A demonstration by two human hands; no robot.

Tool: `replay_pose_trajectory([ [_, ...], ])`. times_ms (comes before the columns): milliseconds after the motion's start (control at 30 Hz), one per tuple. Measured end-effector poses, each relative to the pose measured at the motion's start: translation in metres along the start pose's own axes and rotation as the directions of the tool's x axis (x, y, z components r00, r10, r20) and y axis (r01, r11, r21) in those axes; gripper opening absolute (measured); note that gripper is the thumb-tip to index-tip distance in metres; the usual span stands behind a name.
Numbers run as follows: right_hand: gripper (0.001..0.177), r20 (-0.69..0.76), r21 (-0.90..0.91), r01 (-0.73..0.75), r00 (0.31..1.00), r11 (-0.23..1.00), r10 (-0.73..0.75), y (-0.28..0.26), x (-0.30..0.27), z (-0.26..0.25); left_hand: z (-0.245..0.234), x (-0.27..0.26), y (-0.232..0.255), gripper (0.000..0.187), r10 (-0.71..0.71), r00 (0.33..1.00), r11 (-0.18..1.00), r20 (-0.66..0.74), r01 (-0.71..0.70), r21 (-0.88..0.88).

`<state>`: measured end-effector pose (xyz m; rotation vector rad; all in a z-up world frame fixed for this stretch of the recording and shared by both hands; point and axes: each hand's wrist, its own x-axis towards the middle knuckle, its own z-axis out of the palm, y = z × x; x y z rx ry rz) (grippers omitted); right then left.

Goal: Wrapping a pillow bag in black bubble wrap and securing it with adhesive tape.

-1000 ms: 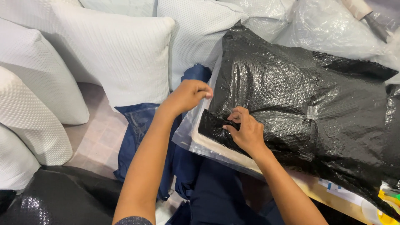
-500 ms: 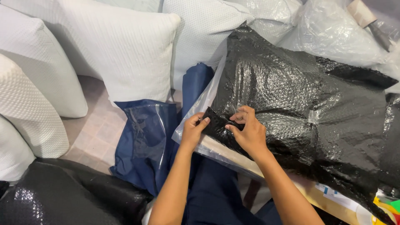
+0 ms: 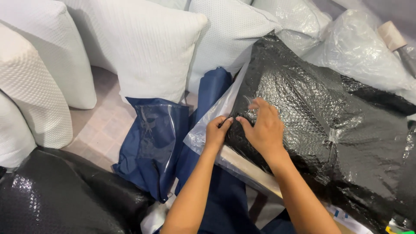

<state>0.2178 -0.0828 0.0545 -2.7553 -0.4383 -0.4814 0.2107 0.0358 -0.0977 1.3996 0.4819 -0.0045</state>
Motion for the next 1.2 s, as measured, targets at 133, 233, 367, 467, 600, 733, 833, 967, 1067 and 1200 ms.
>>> replay_pose_trajectory([
  [133, 0.076, 0.19, 0.126, -0.025, 0.982, 0.992, 0.001, 0.004, 0.031, 0.023, -0.003, -0.008, 0.017, 0.016, 0.024, 1.0, 0.999, -0.006, -0.024, 0.021],
  [233, 0.073, 0.455, 0.125, -0.062, 0.89, 0.99, -0.001, 0.01, 0.044, 0.025, -0.005, -0.02, 0.035, 0.023, 0.007, 1.0, 0.997, -0.027, -0.005, 0.082],
  [367, 0.071, 0.557, 0.196, -0.237, 0.826, 0.952, 0.091, 0.012, 0.048, 0.019, -0.005, -0.044, 0.049, 0.018, 0.474, 0.839, 0.867, -0.267, -0.392, 0.308],
  [467, 0.071, 0.592, 0.238, -0.31, 0.797, 0.921, 0.116, 0.019, 0.051, 0.021, 0.0, -0.065, 0.054, 0.014, 0.755, 0.62, 0.63, -0.212, -0.597, 0.496],
  [600, 0.072, 0.649, 0.259, -0.39, 0.748, 0.884, 0.14, 0.025, 0.053, 0.023, 0.016, -0.082, 0.04, 0.044, 0.612, 0.791, 0.704, 0.012, -0.552, 0.447],
  [733, 0.062, 0.658, 0.286, -0.408, 0.741, 0.867, 0.132, 0.025, 0.058, 0.017, 0.018, -0.086, 0.043, 0.046, 0.553, 0.832, 0.736, 0.048, -0.514, 0.44],
  [833, 0.048, 0.539, 0.274, -0.225, 0.841, 0.935, 0.045, 0.021, 0.064, 0.011, 0.016, -0.085, 0.044, 0.047, 0.541, 0.839, 0.75, 0.058, -0.513, 0.418],
  [967, 0.052, 0.408, 0.103, 0.265, 0.867, 0.959, -0.284, 0.034, 0.067, 0.025, 0.017, -0.082, 0.041, 0.047, 0.535, 0.842, 0.761, 0.065, -0.514, 0.397],
  [1067, 0.054, 0.497, 0.163, 0.209, 0.827, 0.964, -0.263, 0.035, 0.068, 0.023, 0.018, -0.08, 0.038, 0.048, 0.507, 0.859, 0.782, 0.074, -0.494, 0.38],
  [1200, 0.05, 0.603, 0.169, 0.057, 0.784, 0.984, -0.149, 0.034, 0.074, 0.019, 0.018, -0.077, 0.036, 0.046, 0.493, 0.865, 0.779, 0.089, -0.485, 0.398],
])
